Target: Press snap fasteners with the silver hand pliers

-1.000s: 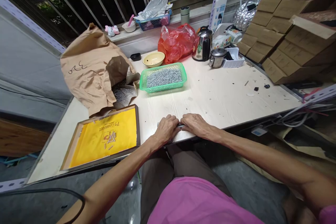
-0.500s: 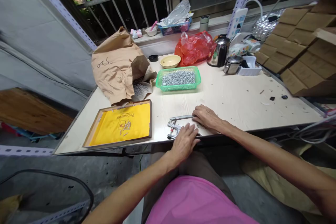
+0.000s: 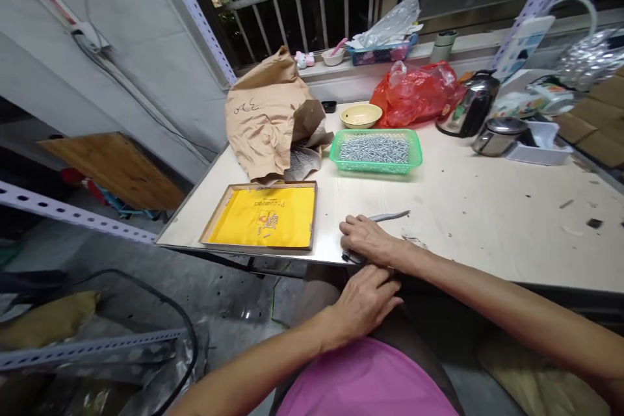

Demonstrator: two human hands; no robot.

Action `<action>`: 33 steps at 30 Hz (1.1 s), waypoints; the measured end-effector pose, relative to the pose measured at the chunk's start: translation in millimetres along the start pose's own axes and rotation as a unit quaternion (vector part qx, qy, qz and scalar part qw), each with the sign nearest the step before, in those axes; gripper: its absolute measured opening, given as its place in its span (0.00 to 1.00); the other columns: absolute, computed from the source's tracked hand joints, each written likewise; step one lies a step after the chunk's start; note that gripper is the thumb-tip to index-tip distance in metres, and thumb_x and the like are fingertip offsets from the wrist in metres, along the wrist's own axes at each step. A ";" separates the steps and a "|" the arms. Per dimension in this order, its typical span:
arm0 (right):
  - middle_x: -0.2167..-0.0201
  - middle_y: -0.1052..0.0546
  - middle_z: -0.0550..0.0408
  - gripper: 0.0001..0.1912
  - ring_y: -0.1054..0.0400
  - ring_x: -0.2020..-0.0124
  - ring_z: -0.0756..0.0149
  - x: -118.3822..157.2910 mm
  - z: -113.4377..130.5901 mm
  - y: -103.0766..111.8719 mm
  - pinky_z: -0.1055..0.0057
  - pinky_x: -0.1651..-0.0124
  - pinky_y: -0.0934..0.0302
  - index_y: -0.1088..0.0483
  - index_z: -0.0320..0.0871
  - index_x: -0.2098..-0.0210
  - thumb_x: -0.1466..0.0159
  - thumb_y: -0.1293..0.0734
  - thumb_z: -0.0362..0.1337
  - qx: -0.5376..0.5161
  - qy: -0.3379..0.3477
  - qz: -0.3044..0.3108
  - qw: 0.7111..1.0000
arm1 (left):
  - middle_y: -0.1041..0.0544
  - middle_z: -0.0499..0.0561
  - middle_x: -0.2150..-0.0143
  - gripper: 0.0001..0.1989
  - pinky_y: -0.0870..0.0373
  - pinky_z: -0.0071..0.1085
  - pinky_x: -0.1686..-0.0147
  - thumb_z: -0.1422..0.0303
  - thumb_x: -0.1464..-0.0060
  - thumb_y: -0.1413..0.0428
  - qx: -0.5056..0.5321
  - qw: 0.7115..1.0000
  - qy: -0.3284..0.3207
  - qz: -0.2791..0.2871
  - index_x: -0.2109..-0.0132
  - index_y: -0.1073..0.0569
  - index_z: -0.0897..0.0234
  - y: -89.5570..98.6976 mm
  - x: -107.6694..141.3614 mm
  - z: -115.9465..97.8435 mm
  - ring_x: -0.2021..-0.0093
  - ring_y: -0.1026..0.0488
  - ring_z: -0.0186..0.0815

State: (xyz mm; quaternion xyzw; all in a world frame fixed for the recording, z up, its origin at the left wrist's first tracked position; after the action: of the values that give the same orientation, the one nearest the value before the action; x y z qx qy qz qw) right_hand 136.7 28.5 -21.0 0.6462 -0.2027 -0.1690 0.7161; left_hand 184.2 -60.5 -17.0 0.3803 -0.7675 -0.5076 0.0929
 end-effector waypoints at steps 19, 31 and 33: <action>0.57 0.25 0.47 0.15 0.32 0.63 0.61 45.4 -149.9 166.4 0.61 0.60 0.38 0.33 0.45 0.49 0.33 0.41 0.41 -0.022 -0.251 -0.481 0.839 | 0.23 0.57 0.59 0.09 0.34 0.30 0.58 0.70 0.44 0.47 -0.185 0.837 0.514 -0.008 0.60 0.24 0.66 130.8 105.8 223.7 0.56 0.26 0.40; 0.49 0.30 0.47 0.22 0.29 0.67 0.64 102.0 -79.9 15.2 0.64 0.63 0.33 0.35 0.45 0.45 0.32 0.45 0.48 -0.137 -0.246 -0.274 0.920 | 0.23 0.57 0.59 0.16 0.36 0.30 0.60 0.65 0.38 0.54 -0.214 0.818 0.532 -0.057 0.60 0.24 0.66 167.7 136.0 230.0 0.58 0.27 0.39; 0.51 0.29 0.47 0.21 0.29 0.63 0.62 113.9 -68.9 -11.7 0.65 0.60 0.33 0.33 0.45 0.48 0.33 0.45 0.49 -0.155 -0.260 -0.259 0.917 | 0.23 0.57 0.59 0.15 0.36 0.30 0.61 0.63 0.39 0.52 -0.214 0.820 0.529 -0.046 0.60 0.24 0.65 162.1 130.2 231.0 0.58 0.26 0.39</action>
State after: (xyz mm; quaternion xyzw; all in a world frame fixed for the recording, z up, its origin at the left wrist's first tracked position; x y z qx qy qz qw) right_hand 270.0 28.8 -30.2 0.4902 -0.1781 -0.5402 0.6604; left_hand -107.6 46.6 -18.9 0.5957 -0.4543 -0.3837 0.5400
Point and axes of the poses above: each hand's wrist, its own x-axis away from the middle knuckle, its own y-axis out of the back of the hand, z = x × y, the point moved 10 cm from there along -x, towards the middle knuckle
